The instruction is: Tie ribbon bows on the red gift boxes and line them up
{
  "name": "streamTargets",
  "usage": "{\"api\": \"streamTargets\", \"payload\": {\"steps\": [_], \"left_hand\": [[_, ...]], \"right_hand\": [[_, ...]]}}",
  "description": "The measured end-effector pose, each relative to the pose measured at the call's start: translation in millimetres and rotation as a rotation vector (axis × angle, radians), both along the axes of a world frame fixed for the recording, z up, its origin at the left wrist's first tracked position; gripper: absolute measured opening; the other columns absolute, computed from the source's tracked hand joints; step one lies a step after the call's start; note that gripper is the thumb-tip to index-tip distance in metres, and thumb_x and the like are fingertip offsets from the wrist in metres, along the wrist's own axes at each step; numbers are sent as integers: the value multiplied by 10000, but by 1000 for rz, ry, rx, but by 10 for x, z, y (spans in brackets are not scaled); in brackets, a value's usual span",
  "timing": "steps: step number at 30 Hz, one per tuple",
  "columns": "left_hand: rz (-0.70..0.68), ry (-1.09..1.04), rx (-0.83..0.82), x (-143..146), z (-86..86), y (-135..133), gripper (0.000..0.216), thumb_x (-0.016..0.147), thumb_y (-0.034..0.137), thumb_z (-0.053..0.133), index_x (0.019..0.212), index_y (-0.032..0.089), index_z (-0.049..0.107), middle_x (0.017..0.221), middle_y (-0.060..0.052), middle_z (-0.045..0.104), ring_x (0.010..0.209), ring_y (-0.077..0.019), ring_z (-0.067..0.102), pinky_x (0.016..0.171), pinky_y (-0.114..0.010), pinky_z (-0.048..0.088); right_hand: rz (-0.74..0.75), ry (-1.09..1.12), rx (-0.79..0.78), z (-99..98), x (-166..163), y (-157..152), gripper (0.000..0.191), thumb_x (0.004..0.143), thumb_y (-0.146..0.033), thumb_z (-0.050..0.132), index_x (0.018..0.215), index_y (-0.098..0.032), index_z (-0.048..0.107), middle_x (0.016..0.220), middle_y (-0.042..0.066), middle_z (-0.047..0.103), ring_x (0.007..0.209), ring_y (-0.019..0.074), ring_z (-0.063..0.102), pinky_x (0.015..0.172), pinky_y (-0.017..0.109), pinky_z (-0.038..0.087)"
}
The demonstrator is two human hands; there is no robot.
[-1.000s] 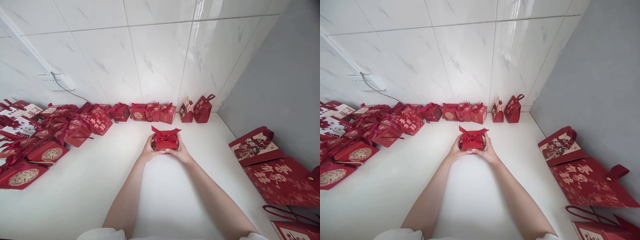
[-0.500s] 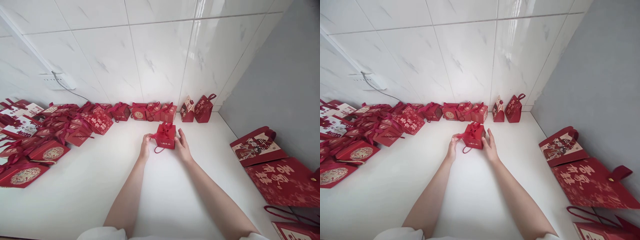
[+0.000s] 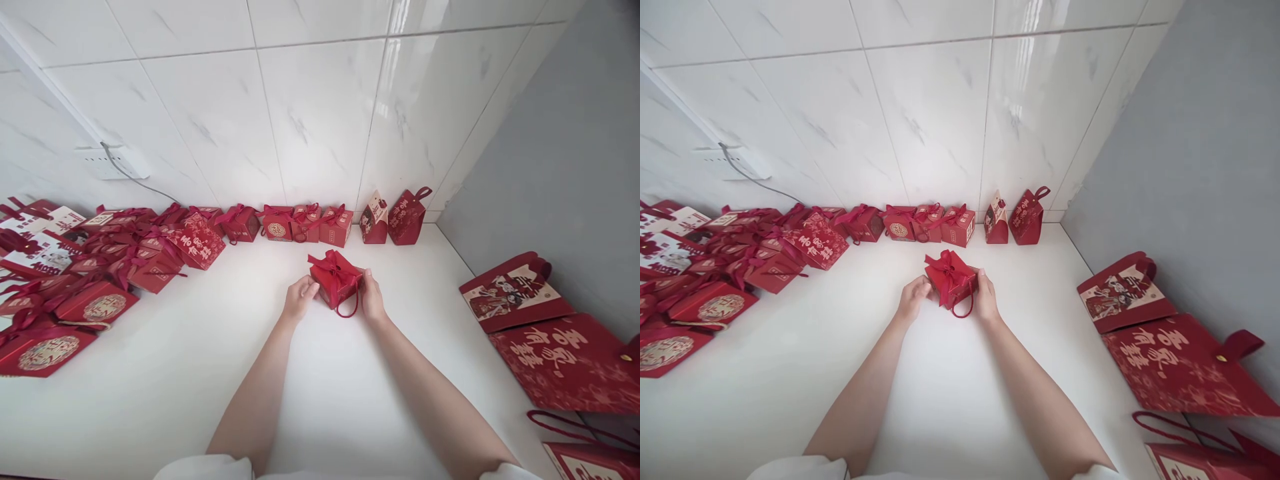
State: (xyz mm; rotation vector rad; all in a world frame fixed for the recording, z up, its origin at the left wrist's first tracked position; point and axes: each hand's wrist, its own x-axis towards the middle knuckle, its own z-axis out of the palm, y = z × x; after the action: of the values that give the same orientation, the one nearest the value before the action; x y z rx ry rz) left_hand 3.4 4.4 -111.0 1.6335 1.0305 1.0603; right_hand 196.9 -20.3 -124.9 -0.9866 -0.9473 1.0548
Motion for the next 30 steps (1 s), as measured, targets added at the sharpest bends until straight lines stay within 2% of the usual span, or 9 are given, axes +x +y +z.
{"api": "streamTargets", "payload": {"steps": [2, 4, 8, 13, 16, 20, 23, 26, 30], "left_hand": [[170, 56, 179, 25, -8, -10, 468, 757, 570, 613, 1005, 181, 535, 966, -77, 615, 926, -217, 590, 871, -388, 448], [275, 87, 379, 52, -1, -21, 712, 728, 595, 630, 1270, 186, 415, 1269, -151, 504, 1197, -279, 484, 1005, -447, 375], [187, 117, 504, 102, 20, -55, 845, 826, 678, 414, 1478, 202, 162, 1547, -166, 186, 1439, -312, 177, 1145, -502, 183], [220, 32, 339, 60, 91, -28, 697, 900, 656, 198, 1438, 226, 307, 1424, -130, 445, 1375, -254, 349, 1154, -467, 199], [323, 2, 234, -70, 336, 33, 587, 937, 572, 241, 1344, 197, 435, 1328, -131, 541, 1292, -229, 461, 1119, -437, 292], [179, 251, 202, -138, 864, 74, 584, 879, 577, 435, 1355, 239, 430, 1403, -100, 492, 1335, -239, 419, 1113, -418, 307], [8, 586, 198, 47, 1128, 100, 875, 753, 657, 557, 1460, 229, 269, 1542, -123, 279, 1439, -300, 218, 1146, -458, 226], [-146, 906, 157, 311, 1160, 142, 1191, 563, 742, 649, 1487, 147, 189, 1556, -195, 194, 1442, -381, 144, 1143, -508, 172], [-159, 1041, 127, 453, 1028, 147, 1294, 488, 763, 659, 1488, 105, 167, 1466, -252, 363, 1355, -411, 345, 1081, -505, 263]], "right_hand": [[-40, -21, -4, -3, -13, -11, 506, 945, -572, 343, 1239, -231, 574, 1305, 65, 583, 1223, 255, 515, 1051, 432, 376], [-93, -53, -12, 4, -26, -22, 483, 944, -562, 366, 1260, -248, 551, 1350, 54, 544, 1264, 243, 477, 1074, 423, 352], [-7, -123, -21, 51, -36, -45, 462, 939, -551, 396, 1239, -244, 566, 1251, 60, 613, 1167, 248, 553, 1014, 410, 405], [104, -250, -17, 101, -46, -70, 424, 945, -533, 386, 1094, -241, 656, 1176, 38, 658, 1085, 247, 589, 968, 383, 422], [85, -258, -28, 80, -50, -68, 407, 936, -534, 393, 1036, -246, 663, 1125, 33, 675, 1041, 243, 603, 952, 384, 429], [40, -169, -60, -12, -52, -34, 368, 905, -540, 443, 1069, -255, 609, 1085, 42, 677, 987, 237, 626, 916, 399, 462], [-18, -75, -68, -96, -43, 10, 387, 886, -533, 478, 1159, -261, 516, 1106, 57, 647, 974, 220, 633, 874, 404, 499], [-75, -16, -64, -153, -23, 47, 401, 874, -528, 497, 1165, -253, 478, 1110, 69, 613, 1006, 216, 622, 864, 399, 513], [-90, -15, -55, -173, -6, 58, 405, 863, -521, 509, 1156, -244, 463, 1102, 72, 588, 1010, 214, 616, 842, 393, 528]]}}
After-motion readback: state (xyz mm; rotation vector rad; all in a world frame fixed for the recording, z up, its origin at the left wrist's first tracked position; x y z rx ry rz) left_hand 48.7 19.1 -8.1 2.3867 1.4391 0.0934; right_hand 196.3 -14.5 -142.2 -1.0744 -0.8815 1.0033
